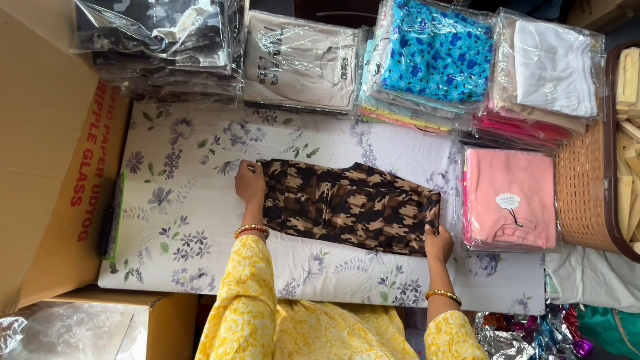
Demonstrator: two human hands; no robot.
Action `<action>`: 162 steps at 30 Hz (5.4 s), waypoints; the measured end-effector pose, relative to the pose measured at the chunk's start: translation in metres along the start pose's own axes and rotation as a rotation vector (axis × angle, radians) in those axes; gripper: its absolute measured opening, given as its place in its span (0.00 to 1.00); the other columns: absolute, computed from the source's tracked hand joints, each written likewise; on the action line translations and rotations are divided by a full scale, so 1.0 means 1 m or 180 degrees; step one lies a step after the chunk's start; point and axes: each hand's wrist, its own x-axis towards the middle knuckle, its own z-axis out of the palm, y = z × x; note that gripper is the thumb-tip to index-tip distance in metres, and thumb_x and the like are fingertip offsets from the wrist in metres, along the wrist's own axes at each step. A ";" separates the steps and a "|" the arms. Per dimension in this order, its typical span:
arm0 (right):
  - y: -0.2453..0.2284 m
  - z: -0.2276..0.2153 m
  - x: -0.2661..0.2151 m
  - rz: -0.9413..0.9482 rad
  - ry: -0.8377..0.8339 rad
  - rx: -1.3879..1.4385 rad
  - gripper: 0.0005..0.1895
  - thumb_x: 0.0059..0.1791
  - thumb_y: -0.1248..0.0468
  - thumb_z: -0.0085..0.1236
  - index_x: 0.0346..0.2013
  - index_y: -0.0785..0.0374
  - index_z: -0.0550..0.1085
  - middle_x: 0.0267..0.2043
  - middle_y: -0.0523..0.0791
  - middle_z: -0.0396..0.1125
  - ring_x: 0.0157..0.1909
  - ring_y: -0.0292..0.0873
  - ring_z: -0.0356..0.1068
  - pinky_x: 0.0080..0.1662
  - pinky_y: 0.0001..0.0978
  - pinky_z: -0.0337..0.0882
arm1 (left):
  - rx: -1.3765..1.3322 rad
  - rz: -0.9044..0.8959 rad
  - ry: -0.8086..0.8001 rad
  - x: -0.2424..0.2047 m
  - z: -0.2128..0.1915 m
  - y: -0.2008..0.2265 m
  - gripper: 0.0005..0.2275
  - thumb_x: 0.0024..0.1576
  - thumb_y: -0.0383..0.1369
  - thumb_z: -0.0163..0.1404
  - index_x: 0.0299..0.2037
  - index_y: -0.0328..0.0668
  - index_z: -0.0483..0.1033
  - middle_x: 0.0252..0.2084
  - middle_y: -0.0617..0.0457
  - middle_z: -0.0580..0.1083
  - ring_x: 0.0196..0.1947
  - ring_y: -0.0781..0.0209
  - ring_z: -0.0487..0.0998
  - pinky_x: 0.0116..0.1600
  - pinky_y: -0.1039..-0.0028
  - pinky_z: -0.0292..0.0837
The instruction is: Folding and packaging various clothing items like pants and shirts into plastic bags.
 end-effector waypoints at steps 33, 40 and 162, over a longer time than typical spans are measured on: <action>-0.108 -0.009 -0.075 -0.0690 -0.2970 0.2590 0.33 0.49 0.46 0.52 0.67 0.53 0.64 0.53 0.45 0.73 0.50 0.38 0.74 0.51 0.38 0.74 | -0.2221 0.0318 -0.2760 -0.203 0.064 0.069 0.31 0.53 0.26 0.50 0.71 0.51 0.59 0.60 0.39 0.72 0.54 0.45 0.77 0.53 0.60 0.78; 0.011 0.000 0.037 0.0679 -0.2258 0.3218 0.48 0.51 0.30 0.44 0.69 0.67 0.64 0.57 0.49 0.68 0.54 0.47 0.68 0.56 0.45 0.68 | -0.0671 0.1181 -0.2234 -0.212 0.084 0.061 0.17 0.58 0.40 0.60 0.57 0.52 0.79 0.57 0.45 0.79 0.56 0.48 0.81 0.62 0.61 0.74; -0.223 0.022 -0.016 -0.2036 0.0451 0.0399 0.27 0.45 0.65 0.68 0.59 0.57 0.72 0.54 0.51 0.71 0.58 0.54 0.68 0.58 0.45 0.68 | -0.0213 0.1727 -0.1404 -0.056 0.061 0.073 0.36 0.49 0.27 0.61 0.69 0.47 0.59 0.60 0.38 0.68 0.60 0.37 0.69 0.62 0.57 0.67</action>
